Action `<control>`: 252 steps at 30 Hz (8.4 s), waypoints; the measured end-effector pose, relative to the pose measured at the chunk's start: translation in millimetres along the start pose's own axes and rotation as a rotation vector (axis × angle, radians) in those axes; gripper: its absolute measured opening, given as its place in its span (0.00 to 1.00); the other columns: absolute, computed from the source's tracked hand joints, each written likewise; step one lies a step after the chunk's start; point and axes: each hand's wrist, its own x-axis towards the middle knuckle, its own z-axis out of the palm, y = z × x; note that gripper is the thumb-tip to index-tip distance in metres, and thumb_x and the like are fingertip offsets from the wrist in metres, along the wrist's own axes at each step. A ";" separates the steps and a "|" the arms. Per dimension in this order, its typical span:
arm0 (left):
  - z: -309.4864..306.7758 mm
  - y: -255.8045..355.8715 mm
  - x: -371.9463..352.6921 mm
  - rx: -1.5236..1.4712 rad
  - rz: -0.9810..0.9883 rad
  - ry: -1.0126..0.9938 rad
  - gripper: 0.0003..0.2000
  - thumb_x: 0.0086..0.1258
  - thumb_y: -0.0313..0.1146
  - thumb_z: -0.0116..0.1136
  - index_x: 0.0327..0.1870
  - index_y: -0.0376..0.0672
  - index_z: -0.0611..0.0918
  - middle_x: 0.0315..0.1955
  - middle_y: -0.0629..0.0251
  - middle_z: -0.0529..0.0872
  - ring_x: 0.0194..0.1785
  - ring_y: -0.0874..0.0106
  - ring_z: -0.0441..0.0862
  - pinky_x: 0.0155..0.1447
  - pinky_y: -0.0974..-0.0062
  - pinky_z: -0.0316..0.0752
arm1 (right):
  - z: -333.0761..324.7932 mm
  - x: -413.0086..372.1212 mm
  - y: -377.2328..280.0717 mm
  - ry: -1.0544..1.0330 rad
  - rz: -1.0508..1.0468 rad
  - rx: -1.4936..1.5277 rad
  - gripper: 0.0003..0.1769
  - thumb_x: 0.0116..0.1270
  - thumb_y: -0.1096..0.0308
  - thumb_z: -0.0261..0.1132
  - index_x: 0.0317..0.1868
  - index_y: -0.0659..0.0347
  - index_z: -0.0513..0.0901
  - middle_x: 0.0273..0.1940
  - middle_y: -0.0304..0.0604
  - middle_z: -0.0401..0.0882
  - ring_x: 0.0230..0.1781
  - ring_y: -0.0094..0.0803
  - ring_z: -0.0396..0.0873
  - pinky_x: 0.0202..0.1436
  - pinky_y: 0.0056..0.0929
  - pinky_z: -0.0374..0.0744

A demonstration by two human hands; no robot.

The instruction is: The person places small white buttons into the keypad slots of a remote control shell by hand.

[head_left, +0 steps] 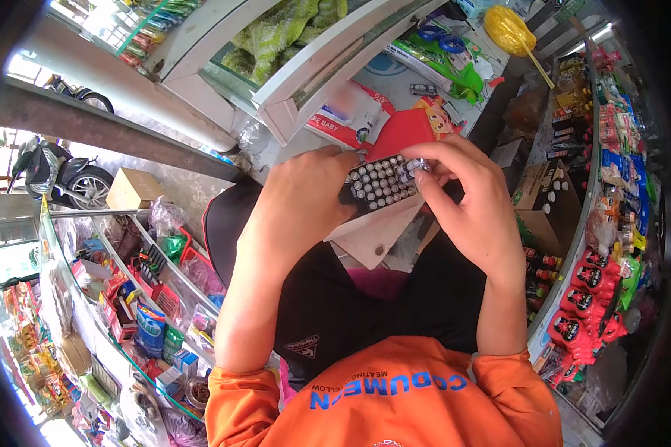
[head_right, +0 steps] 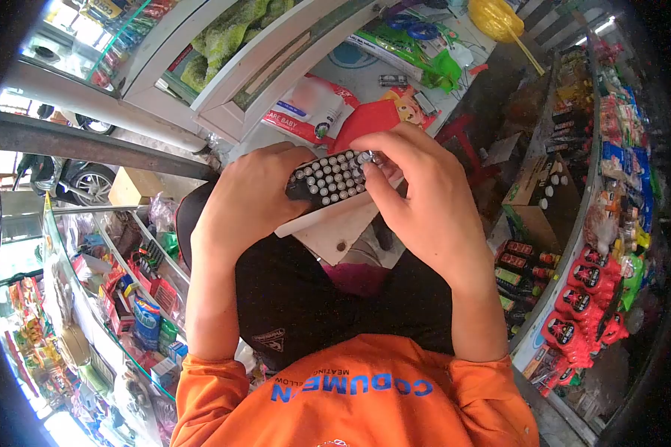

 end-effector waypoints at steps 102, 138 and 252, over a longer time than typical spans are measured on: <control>-9.9 -20.7 -17.4 -0.278 -0.068 0.035 0.21 0.66 0.33 0.76 0.59 0.34 0.92 0.52 0.44 0.96 0.54 0.45 0.94 0.62 0.56 0.86 | 59.0 19.9 -18.6 -0.144 -0.143 -0.163 0.20 0.68 0.74 0.78 0.55 0.64 0.79 0.45 0.53 0.87 0.49 0.59 0.88 0.56 0.58 0.83; 0.8 -16.5 -13.6 -0.190 -0.043 0.038 0.25 0.63 0.35 0.75 0.63 0.37 0.91 0.52 0.45 0.94 0.55 0.43 0.92 0.62 0.53 0.86 | 1.1 89.2 91.7 0.145 -0.005 -0.746 0.13 0.74 0.60 0.77 0.50 0.61 0.92 0.39 0.54 0.94 0.44 0.59 0.93 0.52 0.53 0.89; 4.2 -19.2 -9.8 -0.204 -0.006 0.018 0.26 0.62 0.32 0.75 0.63 0.35 0.88 0.54 0.42 0.93 0.59 0.41 0.91 0.66 0.51 0.84 | 22.0 -7.2 19.3 0.192 0.026 -0.084 0.22 0.83 0.57 0.75 0.67 0.60 0.85 0.53 0.50 0.88 0.59 0.48 0.85 0.68 0.48 0.81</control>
